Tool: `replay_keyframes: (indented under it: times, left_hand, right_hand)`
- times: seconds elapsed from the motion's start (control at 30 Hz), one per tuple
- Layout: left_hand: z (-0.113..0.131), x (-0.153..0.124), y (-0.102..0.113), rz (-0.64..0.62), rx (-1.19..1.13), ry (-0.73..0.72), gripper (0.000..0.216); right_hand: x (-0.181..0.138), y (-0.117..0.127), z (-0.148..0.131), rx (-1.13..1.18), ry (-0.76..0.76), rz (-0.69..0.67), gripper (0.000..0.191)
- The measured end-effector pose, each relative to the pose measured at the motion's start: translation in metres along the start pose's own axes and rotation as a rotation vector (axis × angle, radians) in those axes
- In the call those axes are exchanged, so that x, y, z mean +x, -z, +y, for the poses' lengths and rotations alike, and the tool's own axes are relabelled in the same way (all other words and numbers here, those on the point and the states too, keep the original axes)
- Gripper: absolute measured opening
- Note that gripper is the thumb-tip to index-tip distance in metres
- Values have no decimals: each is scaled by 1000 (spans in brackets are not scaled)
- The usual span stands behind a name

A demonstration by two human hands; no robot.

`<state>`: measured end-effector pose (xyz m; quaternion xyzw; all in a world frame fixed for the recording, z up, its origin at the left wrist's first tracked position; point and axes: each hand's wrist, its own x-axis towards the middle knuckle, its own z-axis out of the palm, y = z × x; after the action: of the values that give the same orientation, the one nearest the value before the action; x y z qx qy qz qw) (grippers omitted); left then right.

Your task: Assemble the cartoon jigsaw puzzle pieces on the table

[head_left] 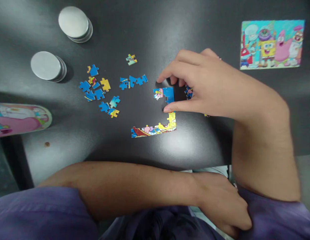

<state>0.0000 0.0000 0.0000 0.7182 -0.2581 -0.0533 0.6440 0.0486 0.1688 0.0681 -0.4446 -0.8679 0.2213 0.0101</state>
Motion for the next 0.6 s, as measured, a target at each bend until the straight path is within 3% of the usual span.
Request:
replay_keyframes:
  times: [0.2, 0.43, 0.6]
  left_hand:
    - [3, 2, -7, -7, 120, 57, 38]
    - [4, -1, -3, 2, 172, 5, 33]
    - [5, 1, -5, -14, 224, 16, 34]
  right_hand:
    - [3, 0, -5, -67, 6, -36, 44]
    - [1, -3, 1, -35, 27, 19, 29]
    - [-2, -3, 8, -10, 54, 43, 29]
